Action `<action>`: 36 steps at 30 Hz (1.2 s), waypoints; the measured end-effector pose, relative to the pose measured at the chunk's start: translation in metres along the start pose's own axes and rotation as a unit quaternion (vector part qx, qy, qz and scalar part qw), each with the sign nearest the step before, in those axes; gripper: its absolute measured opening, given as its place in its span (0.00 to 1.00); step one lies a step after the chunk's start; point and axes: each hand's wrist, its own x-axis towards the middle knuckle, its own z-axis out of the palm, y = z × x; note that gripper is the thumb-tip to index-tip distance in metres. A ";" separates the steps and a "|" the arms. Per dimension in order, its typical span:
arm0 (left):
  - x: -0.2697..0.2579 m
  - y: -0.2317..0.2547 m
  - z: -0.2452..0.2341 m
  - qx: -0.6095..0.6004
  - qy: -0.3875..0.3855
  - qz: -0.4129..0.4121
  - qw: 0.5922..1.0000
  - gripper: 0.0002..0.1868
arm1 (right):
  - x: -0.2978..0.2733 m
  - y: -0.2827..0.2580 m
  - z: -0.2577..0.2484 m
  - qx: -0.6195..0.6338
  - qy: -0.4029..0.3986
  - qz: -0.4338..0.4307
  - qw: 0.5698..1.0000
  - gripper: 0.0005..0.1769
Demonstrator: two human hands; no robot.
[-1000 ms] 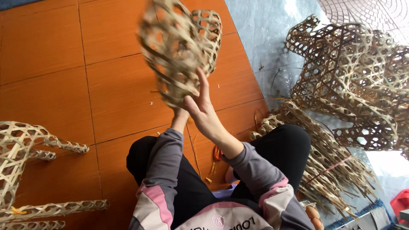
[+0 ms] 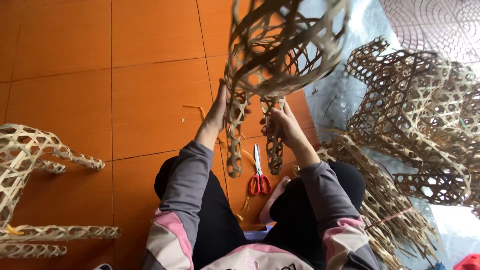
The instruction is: Trimming and assembling woven bamboo animal figures using scissors and thin strips
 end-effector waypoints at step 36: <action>-0.057 -0.115 -0.130 0.500 0.128 0.236 0.823 0.32 | 0.103 0.187 -0.186 -0.227 0.195 -0.117 0.947 0.26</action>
